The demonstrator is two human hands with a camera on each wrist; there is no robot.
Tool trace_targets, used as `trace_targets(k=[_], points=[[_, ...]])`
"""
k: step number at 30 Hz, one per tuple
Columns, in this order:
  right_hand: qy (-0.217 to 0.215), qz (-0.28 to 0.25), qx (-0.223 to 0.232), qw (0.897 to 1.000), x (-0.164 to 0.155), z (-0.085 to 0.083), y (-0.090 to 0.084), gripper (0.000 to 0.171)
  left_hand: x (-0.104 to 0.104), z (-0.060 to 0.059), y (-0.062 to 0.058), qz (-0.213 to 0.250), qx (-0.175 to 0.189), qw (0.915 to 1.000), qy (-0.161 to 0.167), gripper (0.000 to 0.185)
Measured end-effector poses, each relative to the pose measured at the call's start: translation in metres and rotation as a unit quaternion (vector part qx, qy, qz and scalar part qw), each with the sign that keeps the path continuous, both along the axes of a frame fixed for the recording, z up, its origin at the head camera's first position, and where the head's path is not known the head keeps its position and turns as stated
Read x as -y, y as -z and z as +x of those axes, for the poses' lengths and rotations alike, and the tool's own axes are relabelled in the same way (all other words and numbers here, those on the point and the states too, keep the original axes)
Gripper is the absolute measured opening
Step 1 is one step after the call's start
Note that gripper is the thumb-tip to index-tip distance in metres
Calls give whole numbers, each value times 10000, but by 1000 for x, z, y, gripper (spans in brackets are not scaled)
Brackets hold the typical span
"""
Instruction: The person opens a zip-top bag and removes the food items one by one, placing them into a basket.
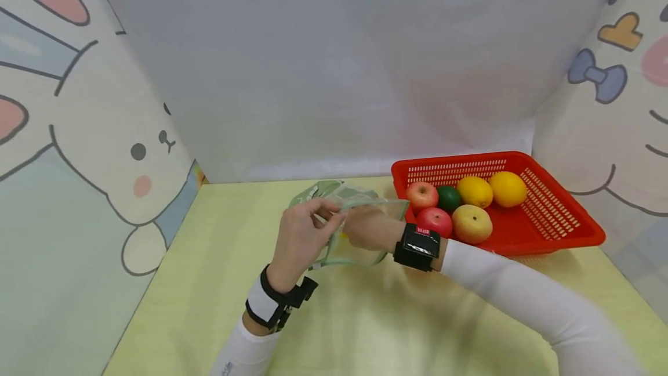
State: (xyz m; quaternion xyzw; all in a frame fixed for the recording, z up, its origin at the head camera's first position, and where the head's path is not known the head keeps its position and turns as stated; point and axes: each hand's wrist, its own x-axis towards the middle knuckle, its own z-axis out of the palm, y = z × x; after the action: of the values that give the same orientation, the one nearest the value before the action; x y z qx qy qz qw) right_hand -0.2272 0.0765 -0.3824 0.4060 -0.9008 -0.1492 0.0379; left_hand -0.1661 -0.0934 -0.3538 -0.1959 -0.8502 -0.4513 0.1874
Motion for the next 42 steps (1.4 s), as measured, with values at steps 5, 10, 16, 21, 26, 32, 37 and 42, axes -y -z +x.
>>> trace_targets(k=[5,10,16,21,26,32,37,42], points=[[-277,-1057,394,9932,-19,21,-19,12,1,0,-1,-9,135,9999,-39,9],[-544,-1397,664,9865,-49,36,-44,40,2,-1,-1,-83,47,9998,-156,8],[-188,-1763,1235,9764,-97,53,-76,44,1,-1,-1,-78,58,9995,-289,8],[562,-1992,1411,9681,-140,56,-92,50,0,-1,-1,-137,92,9994,-305,8],[1032,-2108,1067,9662,-192,41,-89,52,0,-2,-1,-138,42,9995,-298,7],[1533,-2049,930,9622,-257,16,-66,43,1,-2,-2,-123,-3,9995,-282,7],[2216,-1882,1459,9456,-291,6,-48,40,0,-1,-3,-126,12,9995,-287,7],[2549,-1977,2036,9244,-309,-5,-29,43,0,-2,-2,-92,90,9996,-266,6]])
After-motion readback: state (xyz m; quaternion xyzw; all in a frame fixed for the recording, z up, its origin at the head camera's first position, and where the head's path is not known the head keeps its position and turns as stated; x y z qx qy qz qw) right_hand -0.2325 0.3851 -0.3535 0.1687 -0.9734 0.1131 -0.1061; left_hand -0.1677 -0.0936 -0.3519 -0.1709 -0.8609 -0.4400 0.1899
